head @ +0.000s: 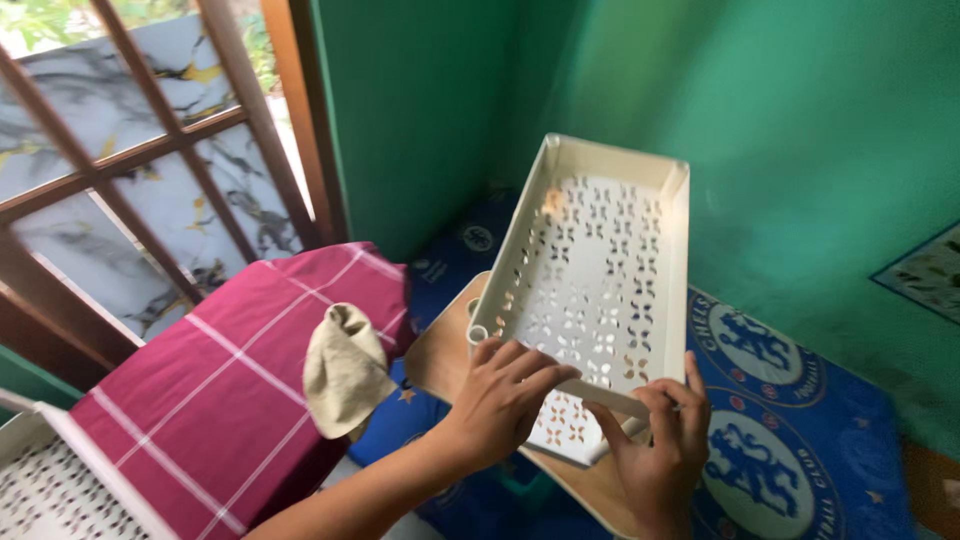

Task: The person assembles a white plastic shelving unit by inserting rods into perforated trays and connecting them into a frame. They repeatedly insert and remove rods, adjust tray positions, and align components on a table and nearby surfaces.

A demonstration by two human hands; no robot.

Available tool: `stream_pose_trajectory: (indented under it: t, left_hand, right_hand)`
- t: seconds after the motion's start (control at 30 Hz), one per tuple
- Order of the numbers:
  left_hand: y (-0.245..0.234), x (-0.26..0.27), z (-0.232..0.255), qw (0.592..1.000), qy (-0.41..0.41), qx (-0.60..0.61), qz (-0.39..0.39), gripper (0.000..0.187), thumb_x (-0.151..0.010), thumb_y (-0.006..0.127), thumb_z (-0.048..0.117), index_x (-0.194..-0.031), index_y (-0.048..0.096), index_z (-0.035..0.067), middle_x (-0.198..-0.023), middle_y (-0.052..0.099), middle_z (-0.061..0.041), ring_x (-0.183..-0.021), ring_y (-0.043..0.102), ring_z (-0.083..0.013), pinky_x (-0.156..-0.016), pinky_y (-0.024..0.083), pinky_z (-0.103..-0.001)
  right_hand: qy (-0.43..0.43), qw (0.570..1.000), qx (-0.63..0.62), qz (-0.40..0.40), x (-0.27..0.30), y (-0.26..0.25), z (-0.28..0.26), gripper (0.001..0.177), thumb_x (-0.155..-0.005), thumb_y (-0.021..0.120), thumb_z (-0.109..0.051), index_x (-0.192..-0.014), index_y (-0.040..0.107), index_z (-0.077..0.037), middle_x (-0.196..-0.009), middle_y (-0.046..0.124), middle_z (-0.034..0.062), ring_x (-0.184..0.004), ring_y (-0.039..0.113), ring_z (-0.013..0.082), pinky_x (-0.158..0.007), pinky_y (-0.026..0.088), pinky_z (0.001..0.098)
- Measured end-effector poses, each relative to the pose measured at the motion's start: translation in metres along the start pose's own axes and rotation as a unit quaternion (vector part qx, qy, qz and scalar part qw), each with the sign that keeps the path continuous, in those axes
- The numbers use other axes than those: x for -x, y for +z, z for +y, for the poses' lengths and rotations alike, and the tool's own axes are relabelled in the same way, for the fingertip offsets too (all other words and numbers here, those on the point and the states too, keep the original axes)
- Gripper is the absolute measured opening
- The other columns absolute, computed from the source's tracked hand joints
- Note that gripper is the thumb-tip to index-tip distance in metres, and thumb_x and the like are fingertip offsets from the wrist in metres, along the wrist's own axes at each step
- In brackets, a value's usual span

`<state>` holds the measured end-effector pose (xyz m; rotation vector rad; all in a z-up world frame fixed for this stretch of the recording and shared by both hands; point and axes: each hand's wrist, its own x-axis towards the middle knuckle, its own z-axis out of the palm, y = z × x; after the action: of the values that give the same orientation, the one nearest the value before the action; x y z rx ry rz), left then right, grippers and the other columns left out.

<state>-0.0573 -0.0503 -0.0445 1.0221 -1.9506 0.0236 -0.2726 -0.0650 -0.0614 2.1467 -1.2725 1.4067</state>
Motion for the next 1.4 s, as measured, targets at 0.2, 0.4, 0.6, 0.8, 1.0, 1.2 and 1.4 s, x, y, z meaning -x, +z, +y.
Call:
stream_pose_trajectory:
  t: [0.2, 0.4, 0.6, 0.8, 1.0, 1.2, 1.4]
  left_hand:
    - [0.099, -0.002, -0.011, 0.997, 0.018, 0.064, -0.050, 0.034, -0.091, 0.062, 0.006, -0.122, 0.070, 0.018, -0.106, 0.068, 0.000, -0.104, 0.059, -0.0209, -0.097, 0.037, -0.040]
    - [0.165, -0.007, -0.011, 0.992, 0.036, 0.068, -0.100, 0.035, -0.089, 0.061, 0.005, -0.120, 0.070, 0.018, -0.108, 0.068, -0.001, -0.110, 0.059, -0.0217, -0.101, 0.036, -0.040]
    - [0.196, -0.008, -0.015, 0.988, 0.041, 0.078, -0.129, 0.034, -0.093, 0.059, 0.004, -0.121, 0.071, 0.018, -0.107, 0.068, 0.000, -0.107, 0.059, -0.0201, -0.101, 0.036, -0.041]
    - [0.216, -0.010, -0.017, 0.985, 0.049, 0.077, -0.144, 0.037, -0.090, 0.061, 0.005, -0.123, 0.070, 0.020, -0.106, 0.066, 0.000, -0.105, 0.058, -0.0214, -0.099, 0.037, -0.040]
    - [0.229, -0.004, -0.017, 0.983, 0.049, 0.080, -0.159, 0.037, -0.092, 0.061, 0.008, -0.125, 0.068, 0.022, -0.105, 0.064, 0.000, -0.106, 0.058, -0.0209, -0.103, 0.039, -0.041]
    - [0.230, -0.001, -0.017, 0.984, 0.061, 0.069, -0.150, 0.041, -0.090, 0.060, 0.005, -0.128, 0.067, 0.020, -0.107, 0.064, 0.000, -0.110, 0.059, -0.0214, -0.106, 0.039, -0.045]
    - [0.226, -0.001, -0.017, 0.986, 0.076, 0.063, -0.137, 0.042, -0.090, 0.064, 0.008, -0.131, 0.066, 0.017, -0.115, 0.065, -0.003, -0.115, 0.059, -0.0226, -0.106, 0.039, -0.045]
  right_hand:
    - [0.049, 0.997, 0.064, -0.020, 0.048, 0.000, 0.071, 0.050, -0.061, 0.094, -0.023, -0.096, 0.064, -0.002, -0.105, 0.056, 0.0125, -0.132, 0.054, 0.0460, -0.105, 0.049, 0.0554]
    - [0.097, 0.993, 0.070, -0.015, 0.085, 0.002, 0.124, 0.049, -0.061, 0.092, -0.021, -0.096, 0.064, -0.001, -0.108, 0.054, 0.0136, -0.130, 0.053, 0.0452, -0.108, 0.047, 0.0572]
    - [0.138, 0.986, 0.087, -0.044, 0.108, 0.006, 0.152, 0.048, -0.063, 0.092, -0.020, -0.096, 0.064, 0.000, -0.110, 0.052, 0.0125, -0.134, 0.050, 0.0452, -0.113, 0.045, 0.0594]
    - [0.141, 0.986, 0.083, -0.014, 0.120, 0.011, 0.170, 0.046, -0.065, 0.092, -0.022, -0.095, 0.064, -0.001, -0.109, 0.053, 0.0112, -0.134, 0.051, 0.0438, -0.110, 0.048, 0.0587]
    - [0.140, 0.984, 0.108, -0.015, 0.133, 0.013, 0.182, 0.046, -0.061, 0.094, -0.028, -0.088, 0.064, -0.003, -0.105, 0.053, 0.0102, -0.132, 0.053, 0.0440, -0.107, 0.049, 0.0593]
    - [0.144, 0.983, 0.114, -0.019, 0.139, 0.014, 0.182, 0.048, -0.063, 0.094, -0.028, -0.091, 0.064, -0.003, -0.112, 0.053, 0.0115, -0.138, 0.051, 0.0449, -0.112, 0.047, 0.0609]
    - [0.155, 0.980, 0.116, -0.045, 0.136, 0.016, 0.171, 0.051, -0.066, 0.089, -0.028, -0.103, 0.066, -0.002, -0.131, 0.055, 0.0154, -0.146, 0.040, 0.0478, -0.118, 0.039, 0.0635]
